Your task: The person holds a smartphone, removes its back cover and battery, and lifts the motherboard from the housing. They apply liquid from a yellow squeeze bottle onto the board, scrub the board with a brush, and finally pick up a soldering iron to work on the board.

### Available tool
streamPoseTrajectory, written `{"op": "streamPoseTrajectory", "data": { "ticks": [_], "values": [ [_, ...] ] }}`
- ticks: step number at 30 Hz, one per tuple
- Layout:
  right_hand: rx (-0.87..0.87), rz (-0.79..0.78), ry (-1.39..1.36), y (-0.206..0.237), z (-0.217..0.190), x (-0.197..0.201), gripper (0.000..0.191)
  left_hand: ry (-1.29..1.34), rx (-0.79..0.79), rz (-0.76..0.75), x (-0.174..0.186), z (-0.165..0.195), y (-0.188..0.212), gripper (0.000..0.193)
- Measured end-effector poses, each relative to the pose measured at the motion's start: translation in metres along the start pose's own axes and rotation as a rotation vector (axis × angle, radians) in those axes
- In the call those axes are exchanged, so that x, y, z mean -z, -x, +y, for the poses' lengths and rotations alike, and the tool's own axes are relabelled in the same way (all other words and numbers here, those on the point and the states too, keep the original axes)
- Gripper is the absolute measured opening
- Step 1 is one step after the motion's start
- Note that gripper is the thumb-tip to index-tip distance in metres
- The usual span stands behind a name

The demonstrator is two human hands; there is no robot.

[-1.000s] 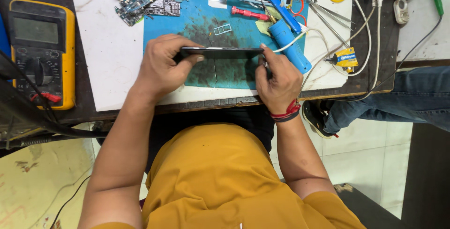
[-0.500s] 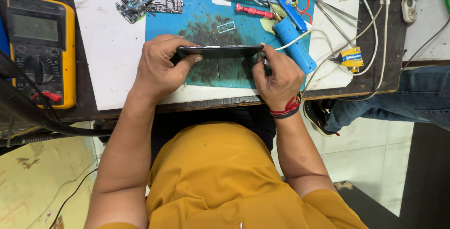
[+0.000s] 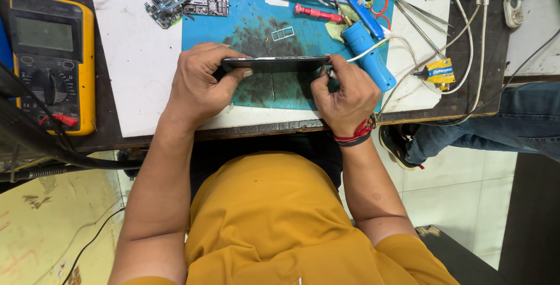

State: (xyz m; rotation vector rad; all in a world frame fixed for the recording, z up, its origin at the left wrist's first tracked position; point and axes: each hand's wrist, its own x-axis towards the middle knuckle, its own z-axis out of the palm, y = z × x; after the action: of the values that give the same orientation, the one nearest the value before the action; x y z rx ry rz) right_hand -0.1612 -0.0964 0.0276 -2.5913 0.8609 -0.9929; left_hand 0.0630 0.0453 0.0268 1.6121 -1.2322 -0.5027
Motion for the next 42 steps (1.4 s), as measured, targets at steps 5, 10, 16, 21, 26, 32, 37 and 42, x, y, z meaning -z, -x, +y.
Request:
{"op": "streamPoseTrajectory", "data": {
  "ticks": [5,10,16,21,26,32,37,42],
  "values": [
    [-0.017,0.000,0.002,-0.001,-0.003,0.000,0.026,0.002,-0.044,0.007,0.000,0.000,0.000,0.013],
    [-0.031,0.025,-0.003,0.000,-0.006,-0.003,0.026,-0.015,-0.051,0.003,0.002,0.002,0.000,0.013],
    [-0.114,0.051,-0.006,0.003,-0.003,-0.006,0.016,0.013,0.020,-0.001,0.008,0.003,0.004,0.013],
    [-0.154,-0.025,-0.181,0.003,-0.001,0.000,0.031,0.010,0.055,0.029,0.020,-0.002,0.013,0.018],
    [-0.070,-0.131,-0.321,-0.002,-0.006,0.011,0.020,-0.033,0.016,0.020,0.025,-0.008,0.019,0.020],
    [-0.005,-0.263,-0.358,-0.009,-0.005,0.027,0.026,-0.083,0.021,-0.022,0.032,-0.007,0.031,0.023],
    [0.001,-0.335,-0.490,-0.009,-0.001,0.027,0.028,-0.127,0.043,-0.038,0.035,-0.003,0.039,0.027],
    [0.018,-0.340,-0.523,-0.008,0.003,0.025,0.026,-0.139,0.055,-0.035,0.036,0.001,0.040,0.027]
  ]
}}
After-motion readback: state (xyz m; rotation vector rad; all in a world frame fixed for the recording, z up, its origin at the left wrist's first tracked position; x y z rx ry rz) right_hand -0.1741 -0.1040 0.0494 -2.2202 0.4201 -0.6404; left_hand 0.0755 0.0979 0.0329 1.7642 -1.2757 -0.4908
